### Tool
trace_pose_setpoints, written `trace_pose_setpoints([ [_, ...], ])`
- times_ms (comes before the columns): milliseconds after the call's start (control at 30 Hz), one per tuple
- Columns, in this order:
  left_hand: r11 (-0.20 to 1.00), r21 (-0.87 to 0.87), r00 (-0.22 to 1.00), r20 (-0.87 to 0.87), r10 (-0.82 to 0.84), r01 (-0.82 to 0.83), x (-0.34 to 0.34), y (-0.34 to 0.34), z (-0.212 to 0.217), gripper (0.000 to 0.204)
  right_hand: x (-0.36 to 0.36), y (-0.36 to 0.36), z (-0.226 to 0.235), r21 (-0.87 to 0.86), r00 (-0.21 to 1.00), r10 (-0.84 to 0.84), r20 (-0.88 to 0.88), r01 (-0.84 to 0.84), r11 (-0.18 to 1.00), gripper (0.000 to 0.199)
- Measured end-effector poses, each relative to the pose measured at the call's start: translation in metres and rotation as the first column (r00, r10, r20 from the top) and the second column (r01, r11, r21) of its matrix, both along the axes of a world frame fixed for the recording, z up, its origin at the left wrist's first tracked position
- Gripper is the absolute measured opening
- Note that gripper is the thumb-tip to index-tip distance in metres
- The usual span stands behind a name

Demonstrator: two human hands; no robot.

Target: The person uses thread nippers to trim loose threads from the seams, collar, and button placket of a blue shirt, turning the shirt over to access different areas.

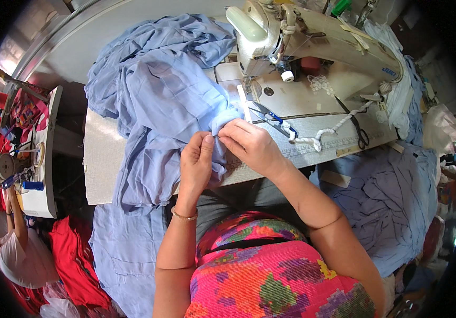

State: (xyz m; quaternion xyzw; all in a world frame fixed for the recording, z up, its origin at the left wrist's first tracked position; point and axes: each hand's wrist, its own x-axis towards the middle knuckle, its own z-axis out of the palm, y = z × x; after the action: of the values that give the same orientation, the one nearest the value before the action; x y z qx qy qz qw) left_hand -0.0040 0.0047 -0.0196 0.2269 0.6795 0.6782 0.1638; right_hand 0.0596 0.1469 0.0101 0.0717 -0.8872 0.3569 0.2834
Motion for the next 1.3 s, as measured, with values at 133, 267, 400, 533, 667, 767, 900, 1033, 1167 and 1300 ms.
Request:
trace_pose_setpoints([
  [133, 0.998, -0.050, 0.997, -0.072, 0.022, -0.025, -0.001, 0.000, -0.003, 0.023, -0.001, 0.002, 0.001, 0.201, 0.998, 0.012, -0.067, 0.001, 0.980, 0.009],
  [267, 0.997, -0.065, 0.995, -0.088, 0.043, -0.049, 0.001, 0.002, -0.001, 0.022, -0.002, 0.002, 0.000, 0.396, 0.994, 0.015, -0.109, 0.030, 0.918, 0.010],
  [400, 0.990, -0.116, 0.980, -0.188, 0.063, -0.085, 0.003, 0.003, 0.004, 0.021, -0.003, 0.002, -0.002, 0.444, 0.991, -0.007, -0.131, 0.065, 0.894, 0.011],
  [533, 0.986, -0.138, 0.980, -0.189, 0.063, -0.090, 0.003, 0.002, 0.004, 0.022, -0.005, 0.006, -0.002, 0.282, 0.973, -0.121, -0.195, 0.174, 0.943, 0.009],
  [667, 0.998, -0.040, 0.996, -0.075, 0.044, -0.047, -0.001, 0.001, -0.011, 0.023, -0.002, 0.015, -0.002, -0.135, 0.978, -0.201, -0.046, 0.194, 0.972, 0.010],
  [767, 0.999, 0.053, 0.999, 0.045, 0.009, -0.012, -0.004, 0.000, -0.010, 0.022, 0.000, 0.015, -0.004, -0.312, 0.996, 0.035, 0.082, -0.007, 0.950, 0.012],
  [900, 0.996, -0.032, 0.987, 0.139, -0.078, 0.083, -0.001, -0.003, 0.016, 0.018, -0.008, 0.009, -0.006, -0.146, 0.990, 0.138, 0.024, -0.133, 0.980, 0.030],
  [1033, 0.985, -0.082, 0.978, 0.159, -0.137, 0.151, -0.012, -0.014, 0.008, 0.017, -0.016, 0.003, 0.002, -0.187, 0.980, 0.197, 0.025, -0.189, 0.964, 0.032],
  [1167, 0.979, 0.202, 0.923, 0.375, -0.085, 0.008, -0.006, -0.010, 0.006, 0.015, -0.014, 0.009, 0.002, -0.410, 0.990, 0.140, 0.030, -0.115, 0.905, 0.024],
  [1300, 0.938, 0.346, 0.876, 0.457, -0.152, -0.017, -0.006, -0.011, 0.004, 0.018, -0.006, 0.010, 0.000, -0.456, 0.996, 0.084, 0.016, -0.068, 0.887, 0.013],
])
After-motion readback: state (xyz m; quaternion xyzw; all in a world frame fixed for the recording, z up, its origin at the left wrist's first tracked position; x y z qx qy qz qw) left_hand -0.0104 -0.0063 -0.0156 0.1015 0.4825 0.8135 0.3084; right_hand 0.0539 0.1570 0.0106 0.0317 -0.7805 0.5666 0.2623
